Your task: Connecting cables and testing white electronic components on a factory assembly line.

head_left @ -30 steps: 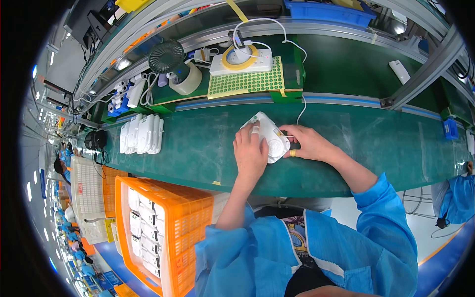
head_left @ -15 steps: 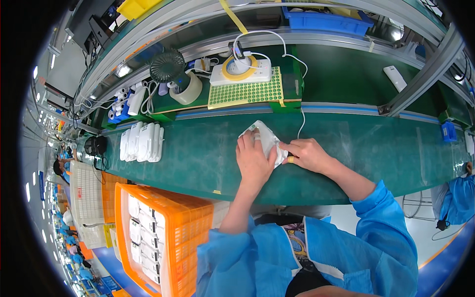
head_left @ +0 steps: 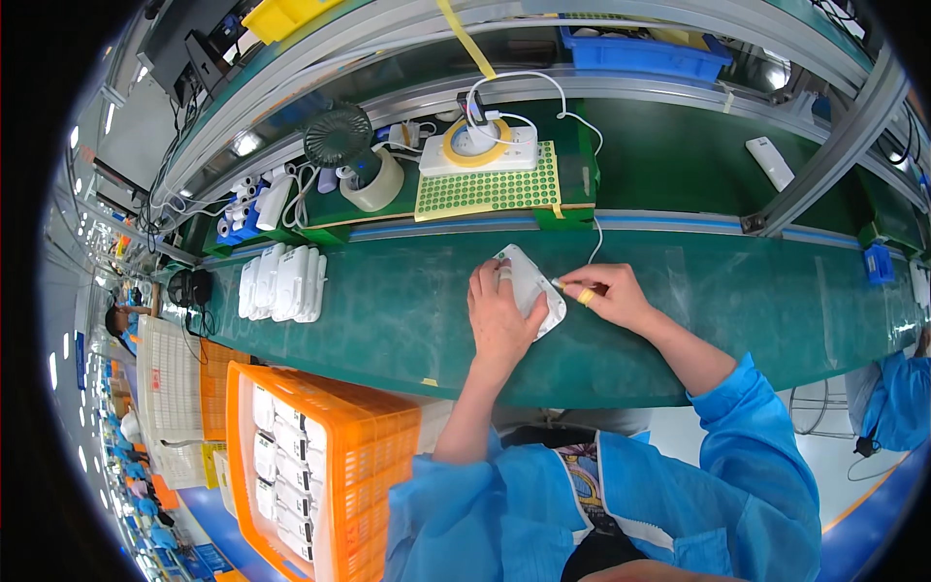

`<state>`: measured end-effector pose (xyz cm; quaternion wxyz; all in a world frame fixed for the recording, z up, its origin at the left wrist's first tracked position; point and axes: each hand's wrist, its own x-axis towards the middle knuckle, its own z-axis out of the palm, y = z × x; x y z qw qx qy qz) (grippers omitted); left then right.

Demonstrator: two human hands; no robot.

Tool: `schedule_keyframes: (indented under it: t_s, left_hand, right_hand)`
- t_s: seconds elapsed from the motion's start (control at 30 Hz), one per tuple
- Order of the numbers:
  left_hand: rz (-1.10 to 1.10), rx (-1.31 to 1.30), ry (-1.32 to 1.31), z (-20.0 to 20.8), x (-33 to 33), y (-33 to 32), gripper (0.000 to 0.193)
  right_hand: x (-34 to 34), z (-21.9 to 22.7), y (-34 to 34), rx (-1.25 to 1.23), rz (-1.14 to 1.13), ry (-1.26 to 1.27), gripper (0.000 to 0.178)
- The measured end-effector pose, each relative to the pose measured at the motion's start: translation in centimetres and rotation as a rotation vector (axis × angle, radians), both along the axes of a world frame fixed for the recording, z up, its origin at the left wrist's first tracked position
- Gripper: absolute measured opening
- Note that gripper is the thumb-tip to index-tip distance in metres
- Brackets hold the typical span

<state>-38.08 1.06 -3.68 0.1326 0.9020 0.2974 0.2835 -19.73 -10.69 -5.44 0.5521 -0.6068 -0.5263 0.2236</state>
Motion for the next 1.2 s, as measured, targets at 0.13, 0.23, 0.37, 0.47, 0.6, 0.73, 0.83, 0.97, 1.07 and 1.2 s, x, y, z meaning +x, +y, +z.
schedule_keyframes:
  t_s: [0.13, 0.23, 0.37, 0.47, 0.6, 0.73, 0.83, 0.97, 1.07, 1.2]
  left_hand:
    - [-0.014, -0.026, -0.024, 0.1, 0.0, 0.0, 0.065]
    - [-0.023, -0.024, -0.035, 0.0, 0.0, 0.0, 0.065]
    - [-0.024, -0.021, -0.034, -0.1, -0.1, 0.2, 0.065]
    - [-0.020, -0.008, -0.029, 0.0, -0.1, 0.1, 0.066]
    - [-0.019, 0.000, -0.030, -0.1, -0.1, 0.0, 0.067]
    - [-0.022, 0.007, -0.039, -0.1, -0.1, 0.0, 0.067]
    - [-0.027, 0.021, -0.041, 0.1, 0.0, 0.0, 0.066]
    - [-0.018, 0.033, -0.034, 0.3, 0.0, -0.1, 0.064]
    - [-0.021, 0.030, -0.040, 0.2, 0.0, -0.1, 0.064]
    - [-0.015, -0.001, -0.033, 0.0, 0.0, 0.0, 0.066]
  right_hand:
    - [1.0, -0.9, 0.2, -0.053, -0.114, 0.078, 0.019]
    - [1.3, -1.2, 0.4, -0.106, -0.161, 0.207, 0.017]
    - [0.8, -0.3, 0.3, -0.121, -0.123, 0.167, 0.016]
    - [0.8, 0.0, 0.1, -0.157, -0.104, 0.108, 0.016]
    - [0.8, 0.1, 0.2, -0.166, -0.099, 0.093, 0.016]
    - [0.8, 0.1, 0.2, -0.178, -0.092, 0.076, 0.016]
    - [0.9, -0.1, 0.4, -0.159, -0.091, 0.070, 0.016]
    - [0.8, -0.1, 0.6, -0.131, -0.111, 0.052, 0.015]
    - [0.8, -0.1, 0.4, -0.137, -0.113, 0.044, 0.015]
    - [0.7, 0.0, 0.6, -0.141, -0.103, 0.055, 0.015]
